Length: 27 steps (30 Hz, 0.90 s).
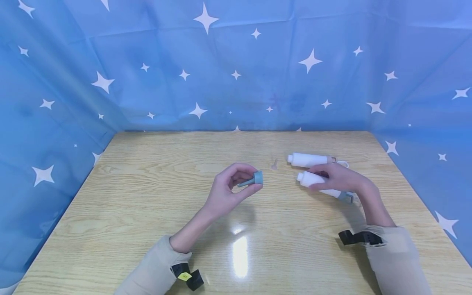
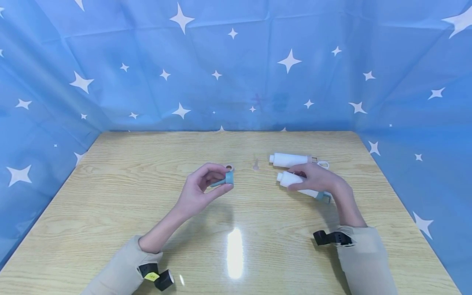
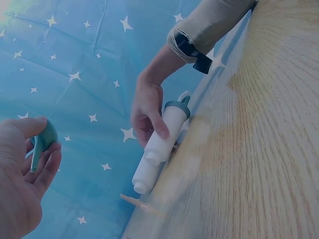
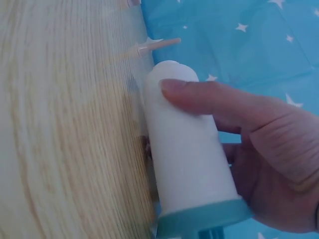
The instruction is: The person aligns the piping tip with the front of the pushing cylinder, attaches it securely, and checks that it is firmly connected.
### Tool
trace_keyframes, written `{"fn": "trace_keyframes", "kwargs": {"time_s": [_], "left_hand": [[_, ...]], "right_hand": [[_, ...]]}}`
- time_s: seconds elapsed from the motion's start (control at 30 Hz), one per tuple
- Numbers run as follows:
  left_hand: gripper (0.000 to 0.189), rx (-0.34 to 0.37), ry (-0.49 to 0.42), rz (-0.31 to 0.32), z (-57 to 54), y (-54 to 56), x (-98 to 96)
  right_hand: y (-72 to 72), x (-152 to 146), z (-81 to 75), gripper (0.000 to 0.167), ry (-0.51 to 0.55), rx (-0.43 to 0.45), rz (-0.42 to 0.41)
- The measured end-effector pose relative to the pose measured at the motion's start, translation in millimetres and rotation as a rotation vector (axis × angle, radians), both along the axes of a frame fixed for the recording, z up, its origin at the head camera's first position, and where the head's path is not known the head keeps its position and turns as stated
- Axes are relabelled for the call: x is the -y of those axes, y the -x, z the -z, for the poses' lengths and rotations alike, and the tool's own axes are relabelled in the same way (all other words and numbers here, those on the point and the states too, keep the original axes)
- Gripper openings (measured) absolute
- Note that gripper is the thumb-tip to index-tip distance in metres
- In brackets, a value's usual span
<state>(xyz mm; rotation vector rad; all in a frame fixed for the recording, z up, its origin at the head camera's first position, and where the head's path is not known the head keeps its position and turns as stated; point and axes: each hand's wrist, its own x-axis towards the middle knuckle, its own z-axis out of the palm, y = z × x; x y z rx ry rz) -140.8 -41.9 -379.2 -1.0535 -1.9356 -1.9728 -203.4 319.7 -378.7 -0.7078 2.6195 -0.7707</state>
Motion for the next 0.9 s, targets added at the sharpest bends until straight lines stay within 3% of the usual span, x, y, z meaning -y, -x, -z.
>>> {"fn": "trace_keyframes", "kwargs": {"time_s": [0.3, 0.47, 0.7, 0.9], "left_hand": [[0.031, 0.014, 0.0, -0.004, -0.4, 0.1, 0.9], [0.031, 0.035, 0.006, -0.016, -1.8, 0.1, 2.5], [0.031, 0.049, 0.005, -0.026, -3.2, 0.4, 3.4], [0.031, 0.037, 0.0, -0.024, -5.0, 1.2, 3.9]], "right_hand": [[0.1, 8, -1.0, 0.031, 0.055, -0.091, 0.007], [-0.8, 13, -5.6, 0.027, 0.098, -0.091, 0.021], [-9.2, 23, -18.3, 0.045, 0.085, -0.141, 0.046], [-17.2, 31, -28.1, 0.05, 0.095, -0.206, 0.062]]}}
